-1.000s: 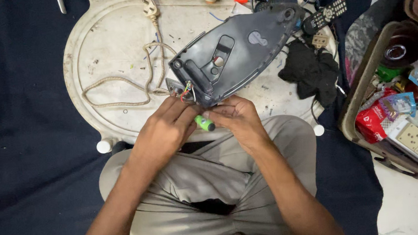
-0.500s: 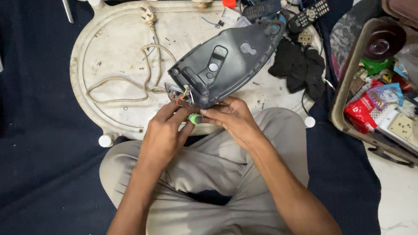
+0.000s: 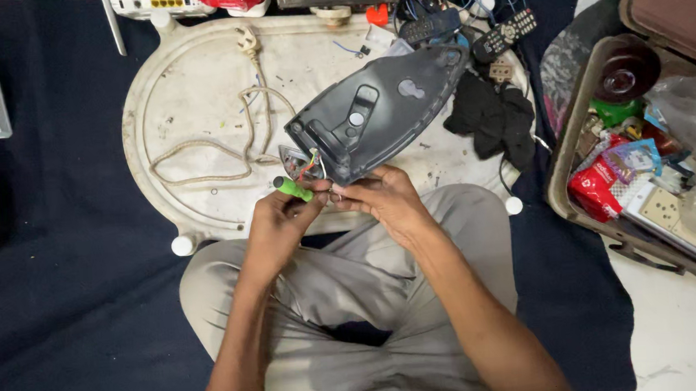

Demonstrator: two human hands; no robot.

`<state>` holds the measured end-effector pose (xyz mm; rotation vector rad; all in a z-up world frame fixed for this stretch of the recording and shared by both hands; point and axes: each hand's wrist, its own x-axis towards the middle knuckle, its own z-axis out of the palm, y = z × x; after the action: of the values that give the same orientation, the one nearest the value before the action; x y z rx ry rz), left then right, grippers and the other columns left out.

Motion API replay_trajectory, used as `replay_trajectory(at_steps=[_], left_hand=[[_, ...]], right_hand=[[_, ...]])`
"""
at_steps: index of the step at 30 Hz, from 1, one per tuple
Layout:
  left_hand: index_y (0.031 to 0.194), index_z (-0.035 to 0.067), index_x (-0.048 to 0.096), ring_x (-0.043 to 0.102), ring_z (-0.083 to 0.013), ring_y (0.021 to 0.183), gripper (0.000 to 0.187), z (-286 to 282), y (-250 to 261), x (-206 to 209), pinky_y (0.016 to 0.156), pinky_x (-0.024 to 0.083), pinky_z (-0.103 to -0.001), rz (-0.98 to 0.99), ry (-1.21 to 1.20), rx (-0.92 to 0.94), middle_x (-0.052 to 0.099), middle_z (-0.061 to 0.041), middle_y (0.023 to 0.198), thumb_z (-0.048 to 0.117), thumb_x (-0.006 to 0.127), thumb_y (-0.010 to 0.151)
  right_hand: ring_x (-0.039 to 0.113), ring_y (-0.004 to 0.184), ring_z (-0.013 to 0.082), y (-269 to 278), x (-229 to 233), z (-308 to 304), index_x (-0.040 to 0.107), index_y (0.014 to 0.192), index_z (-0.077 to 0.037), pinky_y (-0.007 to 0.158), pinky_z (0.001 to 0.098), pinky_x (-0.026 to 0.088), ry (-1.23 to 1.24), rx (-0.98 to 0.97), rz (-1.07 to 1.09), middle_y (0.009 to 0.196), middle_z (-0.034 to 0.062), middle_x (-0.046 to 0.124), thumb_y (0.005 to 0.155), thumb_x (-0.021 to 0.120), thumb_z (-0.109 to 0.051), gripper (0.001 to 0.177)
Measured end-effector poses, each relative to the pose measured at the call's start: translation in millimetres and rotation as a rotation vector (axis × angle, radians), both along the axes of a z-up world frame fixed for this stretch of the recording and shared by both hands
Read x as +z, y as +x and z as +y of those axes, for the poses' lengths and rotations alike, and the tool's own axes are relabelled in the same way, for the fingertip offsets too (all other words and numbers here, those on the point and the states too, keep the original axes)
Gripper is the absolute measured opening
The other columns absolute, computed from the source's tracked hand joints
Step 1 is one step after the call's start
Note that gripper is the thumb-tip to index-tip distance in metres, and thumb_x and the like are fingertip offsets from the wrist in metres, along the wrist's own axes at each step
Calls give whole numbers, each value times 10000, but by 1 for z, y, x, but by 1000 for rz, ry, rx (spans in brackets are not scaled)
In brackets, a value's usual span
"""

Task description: The person repairs a disassembled electric iron by manipulating its internal wiring with a screwdriver. They adjust and tighten connections within the exposed base of the appliance.

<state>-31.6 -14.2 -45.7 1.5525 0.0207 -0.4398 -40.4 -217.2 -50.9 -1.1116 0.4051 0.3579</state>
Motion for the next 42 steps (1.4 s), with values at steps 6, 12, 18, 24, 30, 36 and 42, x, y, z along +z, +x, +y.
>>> replay_trajectory(at_steps=[6, 12, 18, 24, 30, 36, 42], left_hand=[[1171, -5, 743, 655, -91, 878, 262, -2, 3, -1, 765, 521, -239, 78, -40, 42, 751, -43, 1009, 59, 702, 920], [1178, -39, 677, 693, -112, 1010, 255, -6, 1, 12, 852, 583, -260, -153, -52, 152, 733, -85, 1136, 13, 714, 931], [1234, -46, 609, 716, -137, 1033, 289, -1, 6, 33, 938, 589, -283, -213, -87, 229, 736, -108, 1121, -16, 702, 963], [1156, -44, 640, 731, -144, 966, 226, -7, 22, 35, 877, 615, -292, -221, -84, 151, 739, -105, 1096, -29, 725, 948], [1125, -47, 569, 694, -155, 995, 196, -15, 23, 27, 870, 634, -322, -191, -298, 217, 624, -87, 1140, -60, 685, 966], [1202, -55, 535, 667, -140, 1010, 228, -16, 19, 25, 918, 664, -363, -239, -290, 199, 604, -88, 1074, -60, 641, 1001], [1233, -32, 491, 641, -143, 1063, 238, -16, 18, 21, 960, 647, -371, -160, -382, 184, 561, -87, 1157, -77, 591, 1021]], right_hand=[[759, 879, 220, 11, 9, 4, 690, 1094, 29, 817, 377, 653, -28, -6, 52, 1006, 142, 760, 854, 739, 10, 245], [758, 874, 230, 16, 13, 6, 698, 1111, 43, 813, 360, 648, -80, 9, 61, 983, 158, 768, 866, 767, -23, 263], [764, 869, 231, 18, 13, 4, 691, 1101, 35, 791, 357, 651, -91, 22, 54, 1001, 158, 771, 839, 774, -14, 279], [759, 867, 223, 20, 13, -2, 681, 1094, 46, 795, 346, 656, -87, 15, 72, 1000, 170, 762, 861, 770, -17, 257], [761, 862, 225, 20, 11, -3, 680, 1083, 45, 809, 358, 660, -78, 31, 25, 987, 155, 754, 863, 766, -16, 244], [756, 867, 215, 18, 11, -2, 697, 1072, 31, 816, 360, 659, -72, 45, -4, 967, 144, 755, 890, 755, -26, 200], [753, 874, 202, 18, 8, -2, 701, 1079, 13, 820, 371, 661, -58, 35, 5, 973, 137, 755, 892, 754, -34, 200]])
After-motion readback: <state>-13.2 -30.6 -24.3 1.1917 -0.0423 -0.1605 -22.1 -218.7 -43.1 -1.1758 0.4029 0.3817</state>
